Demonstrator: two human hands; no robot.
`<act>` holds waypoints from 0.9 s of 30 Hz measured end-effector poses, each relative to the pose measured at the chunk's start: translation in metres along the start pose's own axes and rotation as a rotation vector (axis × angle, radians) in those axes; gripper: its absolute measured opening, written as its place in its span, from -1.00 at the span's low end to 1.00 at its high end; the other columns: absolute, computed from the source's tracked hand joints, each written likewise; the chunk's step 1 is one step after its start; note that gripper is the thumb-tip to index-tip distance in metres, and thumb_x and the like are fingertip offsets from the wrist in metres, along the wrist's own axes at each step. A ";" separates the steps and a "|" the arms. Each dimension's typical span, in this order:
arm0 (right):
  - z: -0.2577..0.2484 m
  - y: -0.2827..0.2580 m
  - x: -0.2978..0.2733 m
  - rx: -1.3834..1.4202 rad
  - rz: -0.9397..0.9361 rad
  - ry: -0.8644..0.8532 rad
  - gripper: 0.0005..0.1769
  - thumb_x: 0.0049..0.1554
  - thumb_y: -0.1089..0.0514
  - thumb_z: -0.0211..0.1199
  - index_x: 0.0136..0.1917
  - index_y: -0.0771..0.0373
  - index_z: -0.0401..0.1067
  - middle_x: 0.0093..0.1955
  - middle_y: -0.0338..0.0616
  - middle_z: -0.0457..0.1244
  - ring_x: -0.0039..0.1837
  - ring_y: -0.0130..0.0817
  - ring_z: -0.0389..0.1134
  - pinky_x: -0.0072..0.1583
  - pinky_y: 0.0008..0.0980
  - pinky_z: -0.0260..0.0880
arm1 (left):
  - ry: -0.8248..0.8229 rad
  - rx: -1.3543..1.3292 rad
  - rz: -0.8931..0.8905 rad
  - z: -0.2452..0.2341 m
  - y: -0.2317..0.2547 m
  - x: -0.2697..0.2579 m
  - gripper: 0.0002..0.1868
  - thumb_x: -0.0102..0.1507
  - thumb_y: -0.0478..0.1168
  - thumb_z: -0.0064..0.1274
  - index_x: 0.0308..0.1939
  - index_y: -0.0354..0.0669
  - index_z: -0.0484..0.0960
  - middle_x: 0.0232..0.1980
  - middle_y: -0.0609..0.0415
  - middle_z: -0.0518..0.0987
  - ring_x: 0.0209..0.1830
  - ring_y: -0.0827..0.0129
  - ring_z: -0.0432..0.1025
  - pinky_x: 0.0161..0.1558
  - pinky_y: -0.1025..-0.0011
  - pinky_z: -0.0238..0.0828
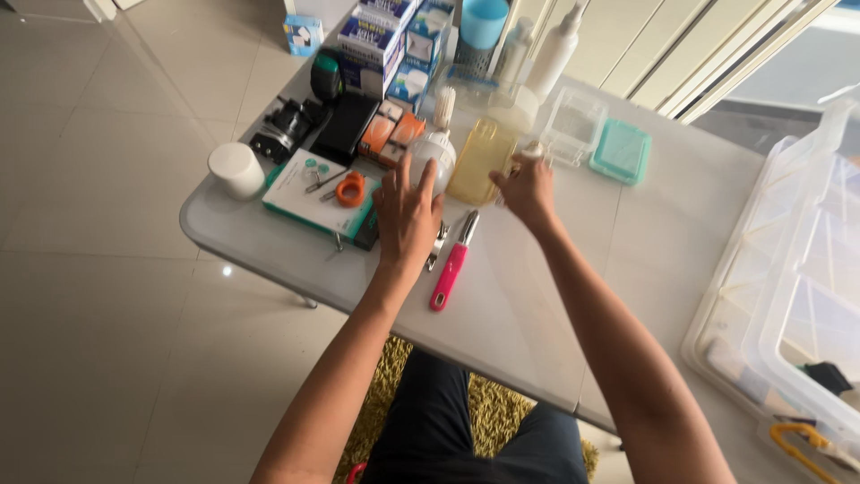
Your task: The person sits on the floor at a folding table and sorts assorted household items, including bottles, a phone case, a protractor, a paintbrush, scissors, and small hardware pieces, placing them one at a time into a compartmented plastic storage box. They handle each item briefly before setting it into a compartment of the organizer.
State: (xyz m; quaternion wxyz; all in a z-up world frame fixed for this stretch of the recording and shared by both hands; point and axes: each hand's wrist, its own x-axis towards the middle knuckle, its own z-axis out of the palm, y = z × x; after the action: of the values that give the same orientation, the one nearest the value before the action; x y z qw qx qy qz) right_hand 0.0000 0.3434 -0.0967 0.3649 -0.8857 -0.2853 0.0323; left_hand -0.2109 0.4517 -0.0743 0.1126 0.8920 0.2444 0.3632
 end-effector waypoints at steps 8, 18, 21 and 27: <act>0.008 0.005 0.001 -0.042 -0.070 0.063 -0.36 0.05 0.00 0.47 0.29 0.40 0.45 -0.24 0.08 0.40 -0.18 -0.11 0.48 -0.05 -0.17 0.47 | 0.023 0.015 -0.007 0.014 -0.007 0.003 -0.34 0.21 -0.16 0.31 0.37 -0.06 0.40 0.35 -0.16 0.31 0.24 -0.03 0.33 0.09 -0.03 0.29; -0.034 -0.025 -0.051 0.024 -0.162 0.125 -0.43 0.09 0.06 0.43 0.32 0.26 0.45 -0.17 0.02 0.43 -0.13 -0.14 0.49 -0.02 -0.18 0.47 | 0.146 -0.080 0.037 -0.017 0.028 -0.017 -0.40 0.25 -0.17 0.24 0.34 -0.11 0.40 0.33 -0.22 0.28 0.32 -0.09 0.30 0.15 -0.07 0.23; -0.061 -0.031 -0.090 0.039 -0.133 0.120 -0.42 0.08 0.08 0.41 0.35 0.23 0.44 -0.16 0.00 0.43 -0.17 -0.17 0.49 -0.07 -0.20 0.47 | 0.183 -0.168 0.132 -0.026 0.052 -0.031 -0.45 0.30 -0.18 0.22 0.34 -0.17 0.42 0.36 -0.14 0.30 0.33 -0.03 0.29 0.25 -0.07 0.18; -0.139 -0.038 -0.167 0.094 -0.050 0.108 -0.46 0.13 0.09 0.36 0.35 0.22 0.40 -0.18 -0.07 0.43 -0.27 -0.33 0.48 -0.17 -0.32 0.48 | 0.171 -0.398 0.271 -0.032 0.120 -0.056 -0.50 0.32 -0.21 0.20 0.32 -0.16 0.45 0.34 -0.08 0.35 0.33 0.08 0.31 0.29 0.09 0.15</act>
State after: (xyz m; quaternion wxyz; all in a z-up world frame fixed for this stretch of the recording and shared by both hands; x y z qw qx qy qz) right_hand -0.1206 0.1894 0.0049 0.4217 -0.8606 -0.2854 -0.0115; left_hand -0.2256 0.3210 -0.0395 0.2150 0.8429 0.0548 0.4901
